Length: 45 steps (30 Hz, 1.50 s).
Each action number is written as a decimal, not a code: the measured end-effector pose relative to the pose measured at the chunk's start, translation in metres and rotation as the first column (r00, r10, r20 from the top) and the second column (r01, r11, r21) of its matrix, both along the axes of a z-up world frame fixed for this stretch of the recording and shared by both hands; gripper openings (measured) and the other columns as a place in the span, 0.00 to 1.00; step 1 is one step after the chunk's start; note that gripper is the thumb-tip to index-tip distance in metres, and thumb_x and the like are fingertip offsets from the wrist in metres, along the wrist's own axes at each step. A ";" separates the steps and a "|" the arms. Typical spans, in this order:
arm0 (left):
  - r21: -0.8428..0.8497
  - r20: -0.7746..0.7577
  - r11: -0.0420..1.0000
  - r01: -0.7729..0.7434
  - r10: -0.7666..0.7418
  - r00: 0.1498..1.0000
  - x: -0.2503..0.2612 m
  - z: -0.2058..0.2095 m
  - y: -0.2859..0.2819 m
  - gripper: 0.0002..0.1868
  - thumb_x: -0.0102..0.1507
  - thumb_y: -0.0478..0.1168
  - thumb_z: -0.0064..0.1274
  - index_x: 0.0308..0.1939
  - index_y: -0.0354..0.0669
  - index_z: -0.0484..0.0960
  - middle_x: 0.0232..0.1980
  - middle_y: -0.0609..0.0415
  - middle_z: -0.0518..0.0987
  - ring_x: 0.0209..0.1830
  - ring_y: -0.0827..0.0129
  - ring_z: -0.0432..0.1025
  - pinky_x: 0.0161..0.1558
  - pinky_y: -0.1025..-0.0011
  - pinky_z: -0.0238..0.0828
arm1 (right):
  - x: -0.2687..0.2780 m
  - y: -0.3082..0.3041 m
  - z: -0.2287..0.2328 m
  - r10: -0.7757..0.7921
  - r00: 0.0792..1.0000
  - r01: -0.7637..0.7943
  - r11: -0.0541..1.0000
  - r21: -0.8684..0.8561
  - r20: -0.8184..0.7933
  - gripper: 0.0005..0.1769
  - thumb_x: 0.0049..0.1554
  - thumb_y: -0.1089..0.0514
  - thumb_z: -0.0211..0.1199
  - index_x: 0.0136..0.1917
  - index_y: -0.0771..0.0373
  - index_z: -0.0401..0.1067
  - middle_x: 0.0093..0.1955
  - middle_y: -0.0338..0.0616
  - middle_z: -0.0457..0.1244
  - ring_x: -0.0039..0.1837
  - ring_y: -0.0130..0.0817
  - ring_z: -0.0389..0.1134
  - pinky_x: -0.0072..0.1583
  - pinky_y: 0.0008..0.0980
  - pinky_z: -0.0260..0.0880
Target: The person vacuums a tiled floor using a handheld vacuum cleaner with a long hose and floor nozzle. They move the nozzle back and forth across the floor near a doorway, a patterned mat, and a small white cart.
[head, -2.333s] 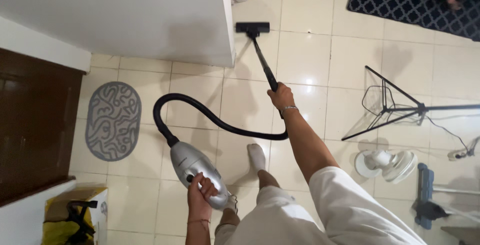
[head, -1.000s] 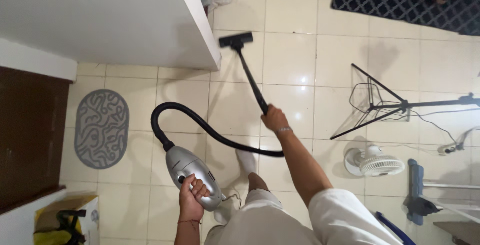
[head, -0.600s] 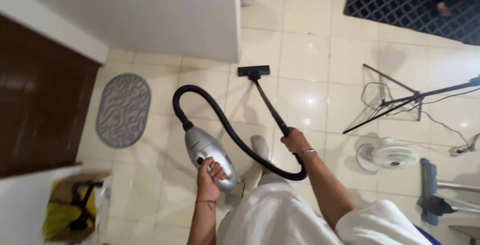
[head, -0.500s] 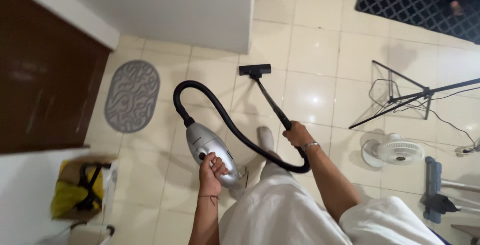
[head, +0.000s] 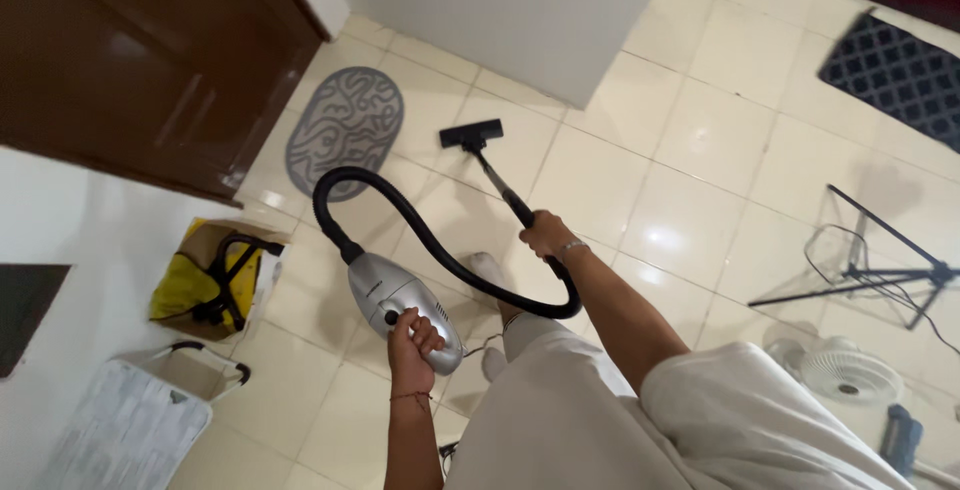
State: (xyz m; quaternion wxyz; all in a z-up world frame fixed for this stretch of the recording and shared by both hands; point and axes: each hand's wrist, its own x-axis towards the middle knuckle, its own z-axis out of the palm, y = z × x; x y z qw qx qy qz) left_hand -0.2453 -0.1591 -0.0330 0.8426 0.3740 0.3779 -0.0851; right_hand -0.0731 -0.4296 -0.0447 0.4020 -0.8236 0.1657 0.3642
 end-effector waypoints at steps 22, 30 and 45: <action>0.042 0.009 0.996 -0.080 0.080 0.997 0.220 0.030 0.121 0.14 0.62 0.43 0.49 0.25 0.51 0.62 0.18 0.64 0.54 0.17 0.76 0.48 0.26 0.71 0.51 | 0.313 0.216 -0.040 -0.279 0.953 0.304 0.875 0.377 -0.120 0.11 0.57 0.61 0.63 0.43 0.74 0.68 0.32 0.45 0.61 0.29 0.32 0.60 0.32 0.36 0.66; -0.035 0.031 0.997 0.064 -0.062 0.998 0.297 -0.010 0.232 0.19 0.64 0.44 0.49 0.23 0.50 0.59 0.18 0.62 0.55 0.16 0.74 0.49 0.26 0.70 0.51 | 0.358 0.322 -0.070 -0.427 0.861 0.508 0.679 0.531 -0.276 0.12 0.57 0.59 0.62 0.48 0.71 0.68 0.32 0.45 0.61 0.29 0.36 0.65 0.32 0.38 0.63; -0.094 -0.042 0.926 0.366 -0.371 0.928 0.386 -0.001 0.387 0.17 0.65 0.43 0.48 0.24 0.49 0.60 0.18 0.63 0.54 0.16 0.75 0.49 0.27 0.70 0.53 | 0.300 0.388 -0.023 -0.598 0.786 0.618 0.747 0.246 -0.157 0.13 0.56 0.60 0.63 0.49 0.67 0.62 0.31 0.44 0.59 0.28 0.32 0.59 0.29 0.36 0.62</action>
